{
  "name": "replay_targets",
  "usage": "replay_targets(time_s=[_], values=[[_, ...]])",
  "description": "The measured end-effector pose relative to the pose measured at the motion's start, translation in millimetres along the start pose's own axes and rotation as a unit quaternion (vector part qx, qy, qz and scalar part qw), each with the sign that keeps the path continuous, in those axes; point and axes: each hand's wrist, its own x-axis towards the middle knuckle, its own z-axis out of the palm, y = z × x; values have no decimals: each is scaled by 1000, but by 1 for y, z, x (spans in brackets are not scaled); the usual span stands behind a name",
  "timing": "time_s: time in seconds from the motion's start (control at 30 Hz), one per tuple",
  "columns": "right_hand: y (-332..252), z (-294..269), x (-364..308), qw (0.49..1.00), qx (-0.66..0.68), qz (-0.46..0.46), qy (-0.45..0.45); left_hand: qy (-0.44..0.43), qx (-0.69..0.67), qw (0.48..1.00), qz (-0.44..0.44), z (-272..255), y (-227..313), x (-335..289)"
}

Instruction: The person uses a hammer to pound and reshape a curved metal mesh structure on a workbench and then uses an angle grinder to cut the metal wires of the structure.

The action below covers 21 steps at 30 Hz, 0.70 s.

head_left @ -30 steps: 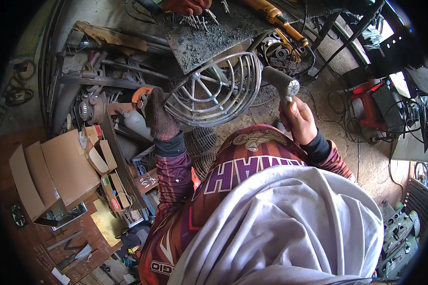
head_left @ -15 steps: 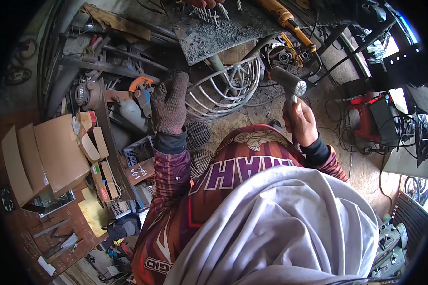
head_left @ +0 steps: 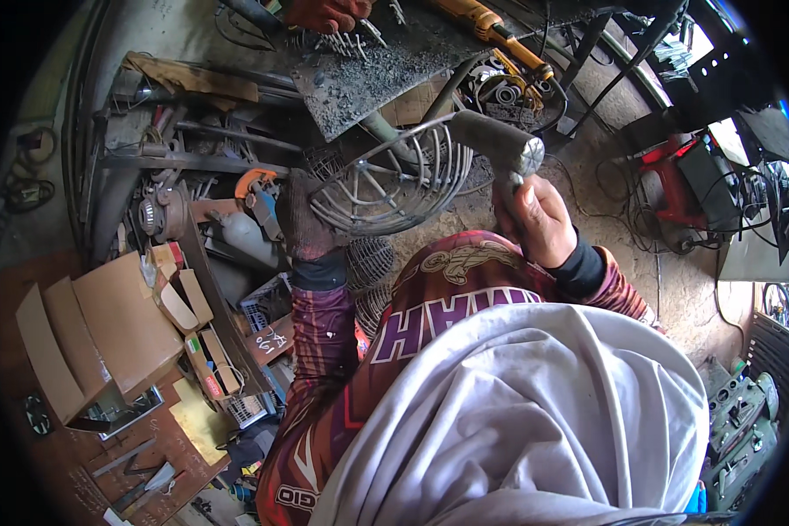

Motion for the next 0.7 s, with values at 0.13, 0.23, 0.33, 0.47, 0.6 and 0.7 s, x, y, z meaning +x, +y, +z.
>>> replay_targets(time_s=[0.13,0.23,0.33,0.47,0.6,0.7], values=[[-9,6,1,999,-28,-19,-38,122,-145,980,-59,22,3,2],[-13,8,5,997,-49,-25,-60,148,-445,851,-235,21,26,10],[-11,10,10,995,-75,7,-68,183,-521,790,-268,27,0,3],[-18,5,10,995,15,49,-85,83,-496,851,-151,25,-13,6],[-39,1,5,994,81,-55,-52,146,-258,955,-32,33,12,8],[-30,13,5,978,151,-143,-6,149,-314,936,-62,31,15,14]])
